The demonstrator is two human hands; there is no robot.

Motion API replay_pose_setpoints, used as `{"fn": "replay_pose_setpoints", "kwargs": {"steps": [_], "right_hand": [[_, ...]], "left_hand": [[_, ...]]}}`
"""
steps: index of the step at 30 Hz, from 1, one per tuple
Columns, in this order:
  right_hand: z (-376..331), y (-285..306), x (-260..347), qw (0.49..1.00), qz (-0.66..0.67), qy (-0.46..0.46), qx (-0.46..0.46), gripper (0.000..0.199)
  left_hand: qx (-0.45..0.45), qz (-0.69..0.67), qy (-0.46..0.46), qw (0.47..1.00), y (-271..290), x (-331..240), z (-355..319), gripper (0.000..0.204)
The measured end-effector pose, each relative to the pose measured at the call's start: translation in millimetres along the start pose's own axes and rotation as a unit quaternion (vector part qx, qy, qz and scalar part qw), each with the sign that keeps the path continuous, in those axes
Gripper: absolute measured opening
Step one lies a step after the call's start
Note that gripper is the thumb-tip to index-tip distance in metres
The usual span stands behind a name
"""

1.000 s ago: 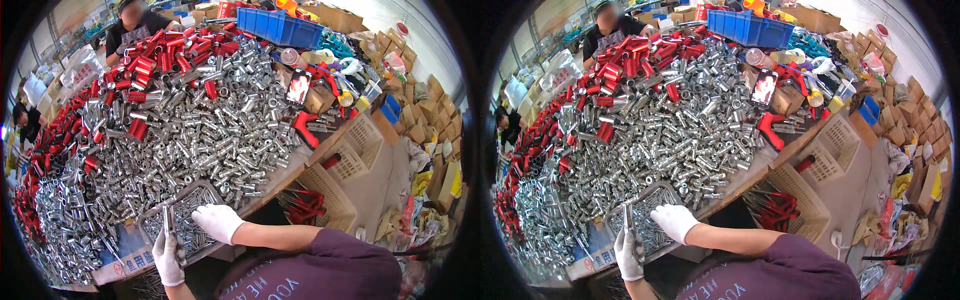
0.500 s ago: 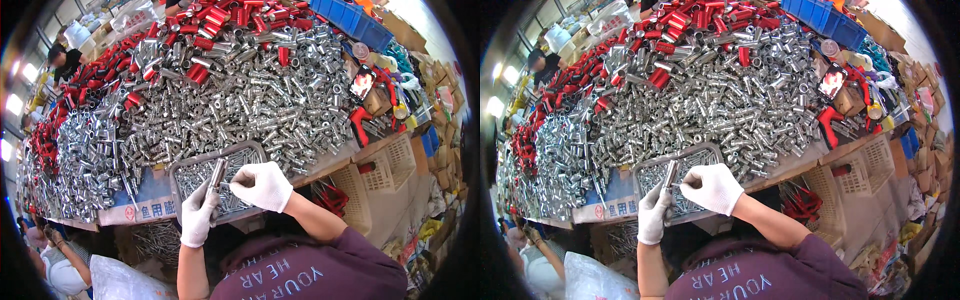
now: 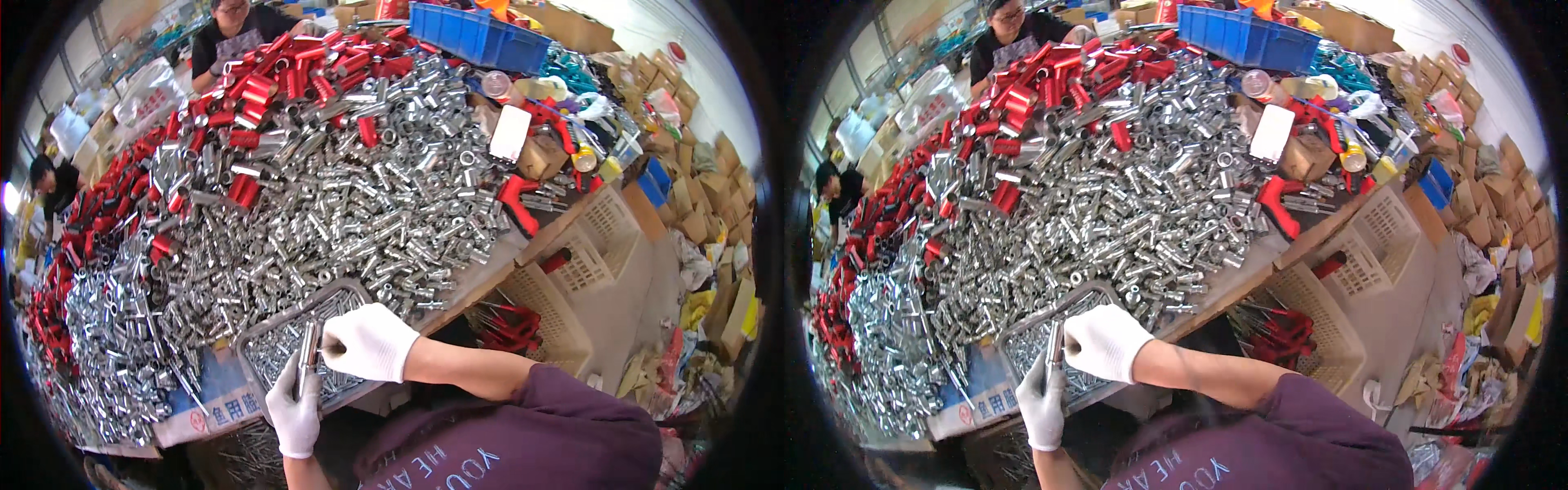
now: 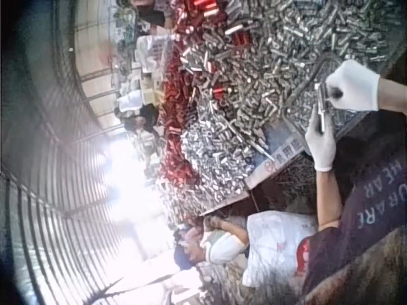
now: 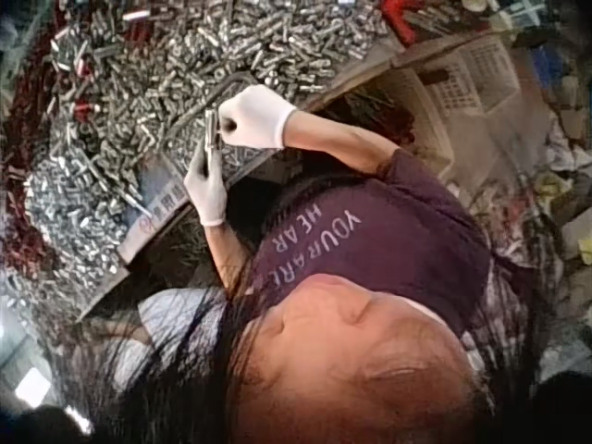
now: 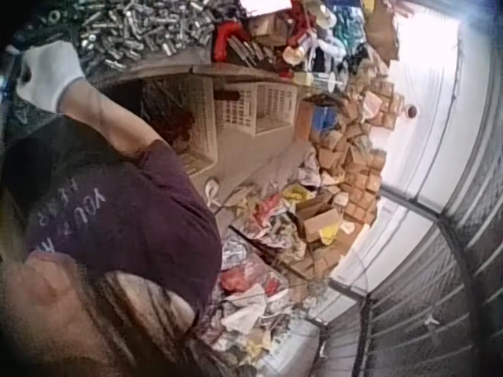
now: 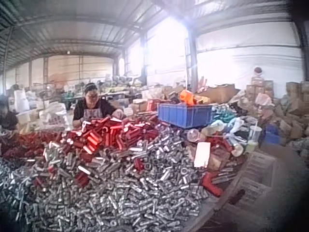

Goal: The person assembles tools by inserting metal pins and small components into metal cylinders and fitting red handles and sleeves onto the metal bodies by hand.

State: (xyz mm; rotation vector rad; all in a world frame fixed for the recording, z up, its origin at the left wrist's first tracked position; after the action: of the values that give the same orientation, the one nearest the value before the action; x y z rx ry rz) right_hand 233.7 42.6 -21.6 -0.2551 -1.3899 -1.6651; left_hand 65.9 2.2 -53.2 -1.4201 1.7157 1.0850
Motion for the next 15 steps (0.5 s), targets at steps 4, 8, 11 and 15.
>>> {"fn": "replay_pose_setpoints", "kwargs": {"steps": [4, 8, 11, 15], "right_hand": [[-4, -6, 1, 1.000, -0.022, 0.002, -0.019, 0.015], [-9, -10, 5, 0.996, -0.028, 0.034, -0.084, 0.016], [-8, -7, -4, 0.986, 0.145, -0.034, -0.071, 0.018], [-8, -16, -18, 0.945, 0.311, -0.099, -0.026, 0.028]], "left_hand": [[-0.038, 0.064, -0.053, 0.996, -2, 2, 3, 0.042], [-0.052, 0.060, -0.049, 0.996, -6, -1, 3, 0.043], [-0.041, 0.011, -0.098, 0.994, -1, 2, 4, 0.043], [0.043, -0.053, -0.065, 0.996, -8, -11, -9, 0.040]]}}
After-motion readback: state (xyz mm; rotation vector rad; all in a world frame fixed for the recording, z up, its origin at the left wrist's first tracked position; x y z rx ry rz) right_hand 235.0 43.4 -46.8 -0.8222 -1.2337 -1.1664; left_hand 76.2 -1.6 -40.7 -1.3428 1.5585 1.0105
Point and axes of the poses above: each hand's wrist, its own z-axis towards the middle knuckle, its own y-axis out of the back of the hand, x = y × z, the point moved 6 cm from there along z, towards the middle knuckle, and after that the axes turned 11 degrees about y, right-handed, at the moved point
